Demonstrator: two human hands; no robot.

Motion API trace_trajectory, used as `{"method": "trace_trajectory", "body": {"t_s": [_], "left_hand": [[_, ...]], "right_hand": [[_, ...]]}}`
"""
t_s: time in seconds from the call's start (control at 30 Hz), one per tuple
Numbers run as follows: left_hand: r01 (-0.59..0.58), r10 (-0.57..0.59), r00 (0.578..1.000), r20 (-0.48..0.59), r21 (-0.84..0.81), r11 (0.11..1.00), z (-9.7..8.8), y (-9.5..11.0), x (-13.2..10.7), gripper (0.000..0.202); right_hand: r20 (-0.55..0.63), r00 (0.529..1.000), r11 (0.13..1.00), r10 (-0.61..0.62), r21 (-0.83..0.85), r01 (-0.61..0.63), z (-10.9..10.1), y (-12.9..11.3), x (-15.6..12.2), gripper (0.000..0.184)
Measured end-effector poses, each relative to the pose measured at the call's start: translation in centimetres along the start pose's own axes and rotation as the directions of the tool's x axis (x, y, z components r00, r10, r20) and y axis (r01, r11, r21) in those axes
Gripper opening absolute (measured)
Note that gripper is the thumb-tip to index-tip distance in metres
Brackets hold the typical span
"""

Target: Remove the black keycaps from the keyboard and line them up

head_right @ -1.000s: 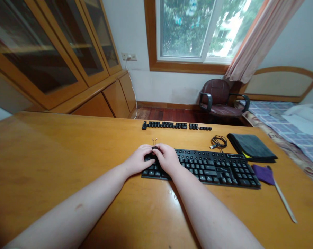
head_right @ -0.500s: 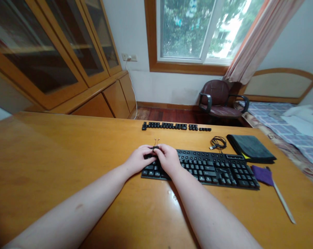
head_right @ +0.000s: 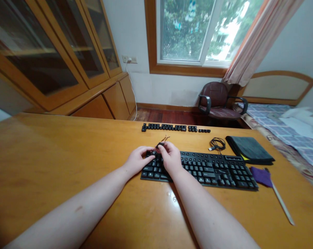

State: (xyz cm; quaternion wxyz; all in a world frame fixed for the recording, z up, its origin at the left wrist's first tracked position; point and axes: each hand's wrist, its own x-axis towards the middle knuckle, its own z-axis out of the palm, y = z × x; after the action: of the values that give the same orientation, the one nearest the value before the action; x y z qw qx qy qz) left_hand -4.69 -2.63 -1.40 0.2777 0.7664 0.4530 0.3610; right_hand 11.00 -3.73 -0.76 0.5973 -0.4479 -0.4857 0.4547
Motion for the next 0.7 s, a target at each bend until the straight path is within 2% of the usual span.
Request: {"method": "trace_trajectory", "body": {"t_s": [0.43, 0.7], "left_hand": [[-0.039, 0.04, 0.998, 0.058, -0.017, 0.999, -0.11, 0.19, -0.06, 0.025], [-0.059, 0.058, 0.995, 0.078, 0.009, 0.998, -0.07, 0.18, -0.04, 0.025]], "right_hand": [[0.121, 0.993, 0.996, 0.014, 0.081, -0.024, -0.38, 0.34, 0.12, 0.017], [0.127, 0.991, 0.995, 0.038, 0.088, -0.05, -0.36, 0.21, 0.2, 0.021]]}}
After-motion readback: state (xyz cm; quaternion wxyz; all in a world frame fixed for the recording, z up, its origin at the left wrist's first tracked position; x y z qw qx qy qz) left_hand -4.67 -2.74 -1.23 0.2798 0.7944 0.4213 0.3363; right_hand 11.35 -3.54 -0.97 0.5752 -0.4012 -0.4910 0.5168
